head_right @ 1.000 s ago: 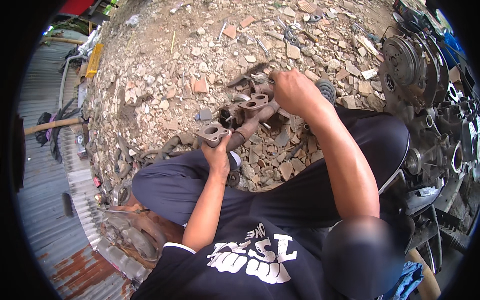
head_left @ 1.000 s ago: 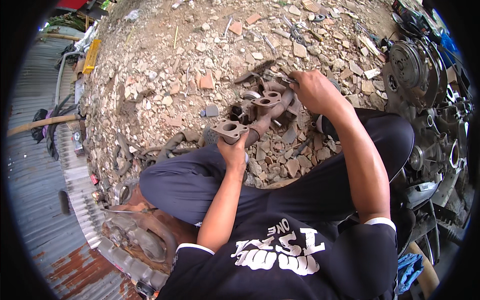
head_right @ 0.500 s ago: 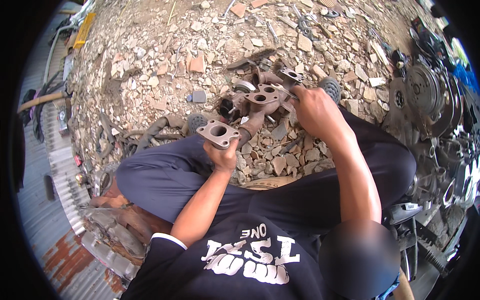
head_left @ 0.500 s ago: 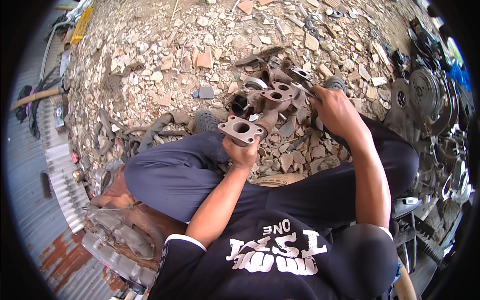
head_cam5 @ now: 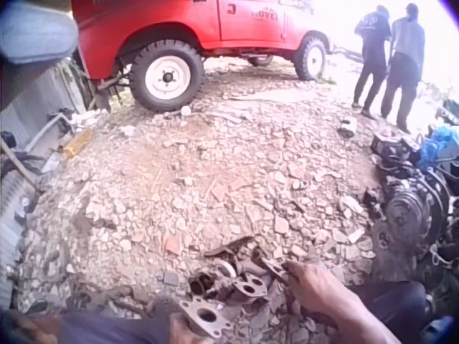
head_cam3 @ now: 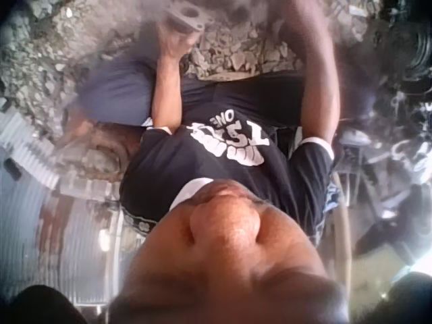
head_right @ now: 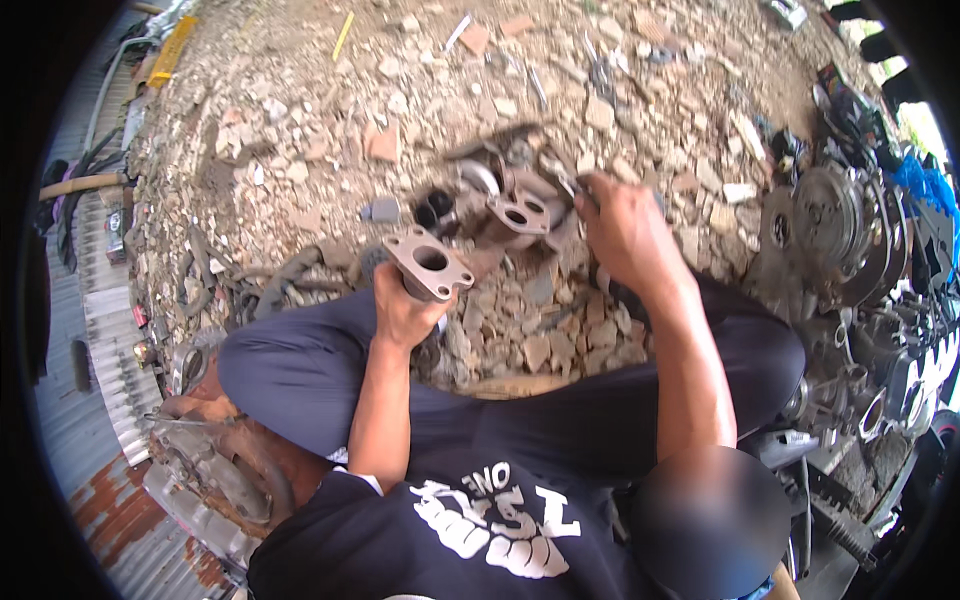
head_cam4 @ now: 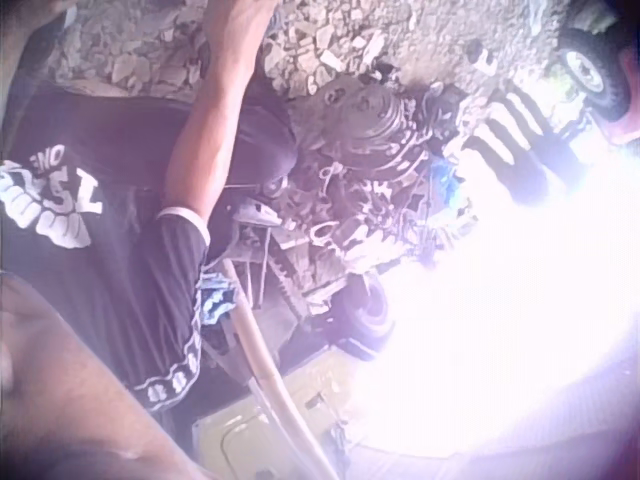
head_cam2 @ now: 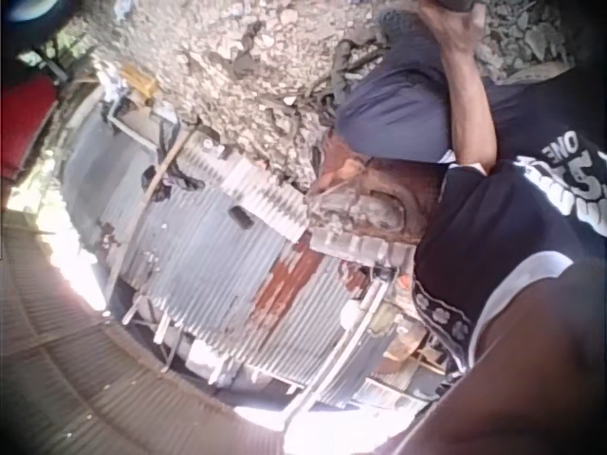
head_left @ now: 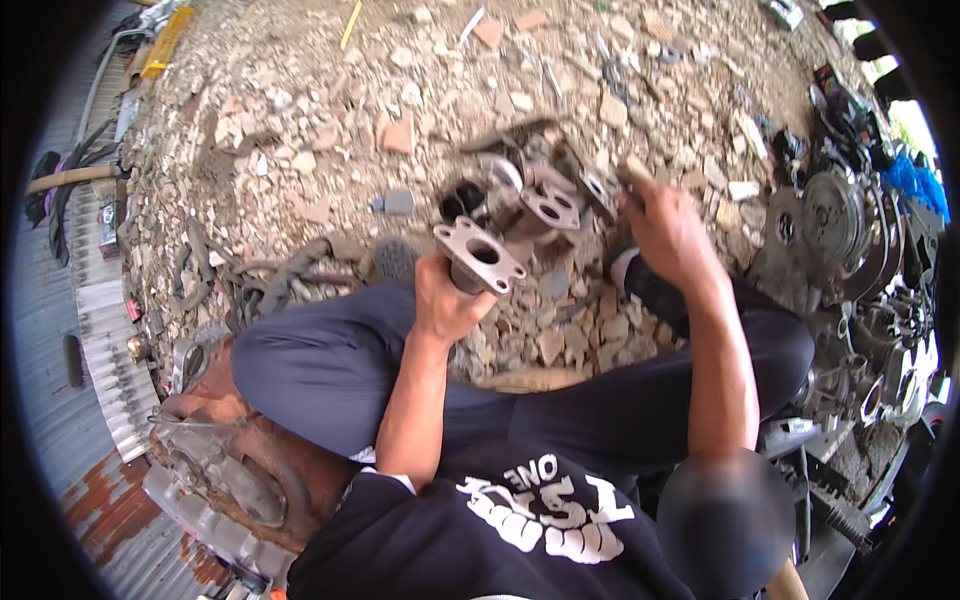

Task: The person sits on the ground and assembles a turbocharger onto an exhaust manifold. They align the components, insert bolts, and tighten them by hand to secure the assembly.

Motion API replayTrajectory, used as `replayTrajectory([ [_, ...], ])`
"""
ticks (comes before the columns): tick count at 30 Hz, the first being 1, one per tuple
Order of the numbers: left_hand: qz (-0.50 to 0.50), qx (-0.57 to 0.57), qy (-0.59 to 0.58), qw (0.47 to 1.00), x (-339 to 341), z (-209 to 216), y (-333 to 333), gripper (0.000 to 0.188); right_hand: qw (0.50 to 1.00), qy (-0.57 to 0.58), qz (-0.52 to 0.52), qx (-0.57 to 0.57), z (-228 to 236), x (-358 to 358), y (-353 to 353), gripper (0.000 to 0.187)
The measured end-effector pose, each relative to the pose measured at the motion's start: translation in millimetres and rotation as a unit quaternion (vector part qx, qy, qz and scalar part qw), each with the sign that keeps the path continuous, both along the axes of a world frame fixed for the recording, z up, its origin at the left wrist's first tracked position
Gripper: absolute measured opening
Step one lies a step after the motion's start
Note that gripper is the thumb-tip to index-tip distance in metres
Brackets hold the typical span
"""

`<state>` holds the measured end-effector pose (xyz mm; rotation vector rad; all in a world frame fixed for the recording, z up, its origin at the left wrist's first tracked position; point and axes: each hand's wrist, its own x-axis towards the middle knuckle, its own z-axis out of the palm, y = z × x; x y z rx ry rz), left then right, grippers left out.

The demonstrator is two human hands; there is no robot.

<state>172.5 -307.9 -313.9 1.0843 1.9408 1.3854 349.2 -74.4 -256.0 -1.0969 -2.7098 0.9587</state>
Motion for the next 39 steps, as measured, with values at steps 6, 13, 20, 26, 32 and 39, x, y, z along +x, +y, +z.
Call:
replayTrajectory([
  [6,0.024,-0.024,0.042,0.999,-3.9,-10.4,-9.5,0.017,0.998,-0.056,-0.007,-0.006,-10.2,25.6,-1.9,0.023],
  [13,0.066,-0.15,-0.048,0.985,9.1,-8.3,-35.3,0.02,0.996,-0.086,0.025,-0.019,-8.3,15.4,-17.3,0.027],
  [20,0.177,-0.138,-0.133,0.965,40.1,-23.8,-38.2,0.02,0.994,-0.094,0.049,-0.031,-16.0,11.1,-26.5,0.031],
  [26,0.247,0.005,-0.153,0.957,51.8,-23.2,-30.8,0.032,0.994,-0.096,0.038,-0.018,-23.7,2.1,-33.2,0.031],
  [32,0.092,0.168,-0.4,0.897,17.0,-12.1,-22.1,0.076,0.994,-0.101,0.013,-0.027,-22.1,-4.3,-39.3,0.031],
  [39,0.285,0.116,-0.29,0.906,36.0,-24.3,-10.4,0.06,0.993,-0.106,-0.049,-0.029,-55.0,1.8,-28.0,0.042],
])
